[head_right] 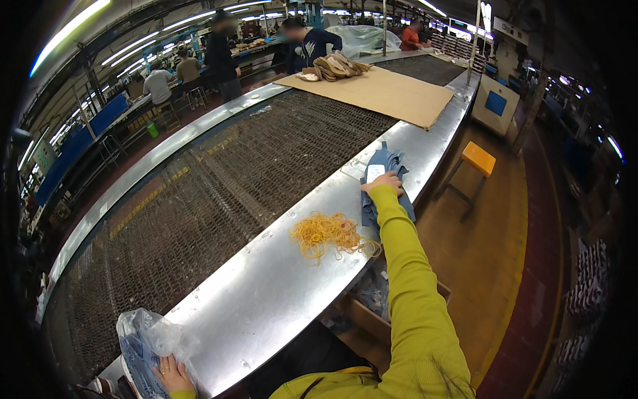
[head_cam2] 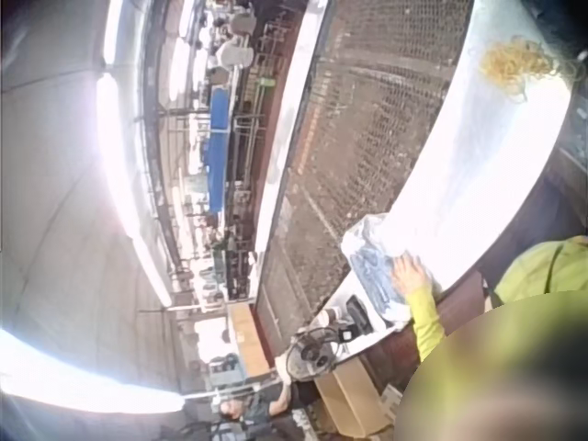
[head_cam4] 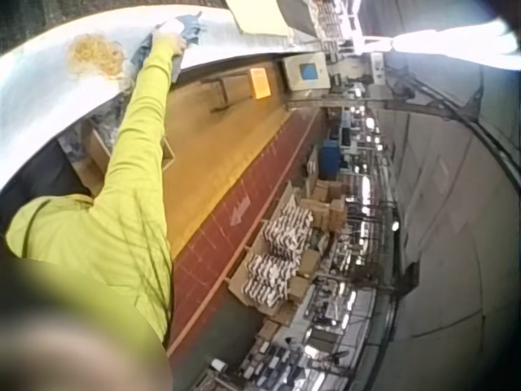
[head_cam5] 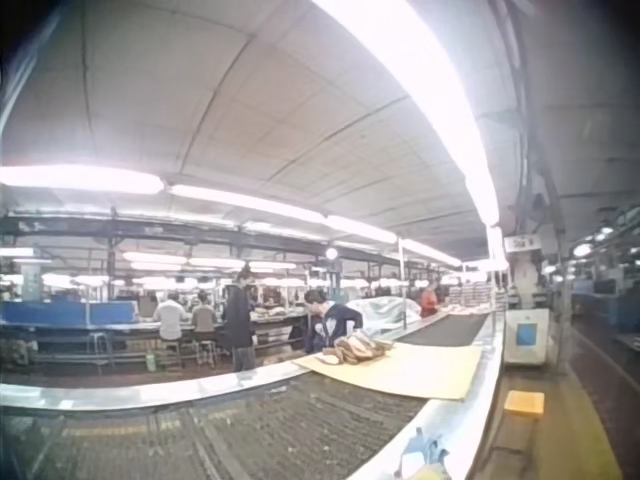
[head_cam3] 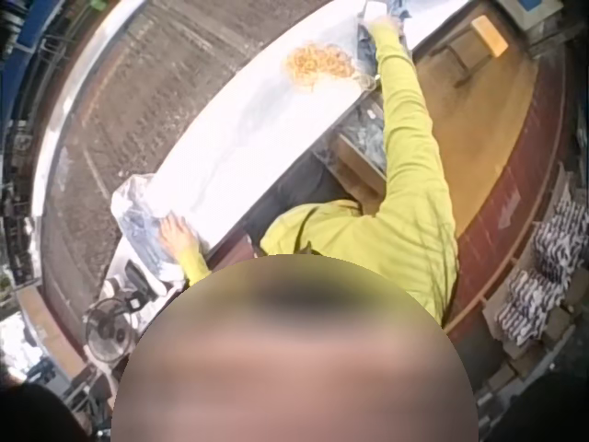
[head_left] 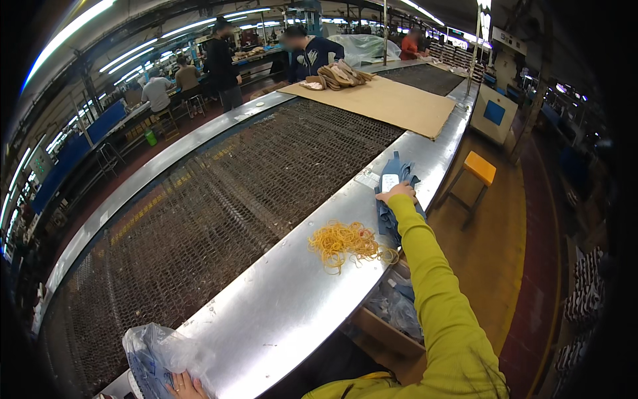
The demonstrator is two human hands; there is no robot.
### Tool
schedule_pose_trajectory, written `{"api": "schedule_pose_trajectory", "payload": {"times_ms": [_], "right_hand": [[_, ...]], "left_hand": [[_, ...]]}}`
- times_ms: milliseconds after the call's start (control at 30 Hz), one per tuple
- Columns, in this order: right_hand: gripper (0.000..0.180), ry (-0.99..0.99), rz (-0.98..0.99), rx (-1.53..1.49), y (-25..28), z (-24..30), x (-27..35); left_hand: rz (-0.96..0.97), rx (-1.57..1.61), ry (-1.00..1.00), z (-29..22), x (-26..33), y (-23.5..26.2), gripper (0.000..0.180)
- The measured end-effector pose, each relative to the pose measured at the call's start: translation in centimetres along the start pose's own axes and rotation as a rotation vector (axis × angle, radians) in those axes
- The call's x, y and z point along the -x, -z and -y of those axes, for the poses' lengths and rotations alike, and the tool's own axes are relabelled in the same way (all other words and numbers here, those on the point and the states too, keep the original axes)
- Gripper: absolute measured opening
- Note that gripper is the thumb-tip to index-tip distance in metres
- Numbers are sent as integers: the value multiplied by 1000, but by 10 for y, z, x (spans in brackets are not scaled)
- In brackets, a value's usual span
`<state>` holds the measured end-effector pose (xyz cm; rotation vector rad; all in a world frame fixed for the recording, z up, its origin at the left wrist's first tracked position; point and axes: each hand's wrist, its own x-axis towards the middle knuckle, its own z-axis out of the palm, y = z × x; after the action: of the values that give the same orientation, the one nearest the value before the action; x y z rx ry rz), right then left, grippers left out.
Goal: The person aligns and stacks several blue fabric pieces on a metal workbench, then folds a white paper label and places it on the stack. The person then picks up a plastic bag and places the fabric pieces inside, followed by more fabric pieces from the table.
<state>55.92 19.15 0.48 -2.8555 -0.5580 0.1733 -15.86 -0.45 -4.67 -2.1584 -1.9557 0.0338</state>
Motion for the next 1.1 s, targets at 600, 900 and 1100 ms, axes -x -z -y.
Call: {"api": "schedule_pose_trajectory", "payload": {"times_ms": [600, 900, 1100], "right_hand": [[61, 978, 369, -1310, 140, -54, 157], [50, 1456, 360, -1059, 35, -14, 390], [32, 1555, 167, -816, -7, -31, 429]], "left_hand": [[424, 1810, -262, -158, -72, 153, 60], [183, 2478, -94, -226, -80, 124, 84], [354, 2577, 140, -193, -65, 83, 59]]}}
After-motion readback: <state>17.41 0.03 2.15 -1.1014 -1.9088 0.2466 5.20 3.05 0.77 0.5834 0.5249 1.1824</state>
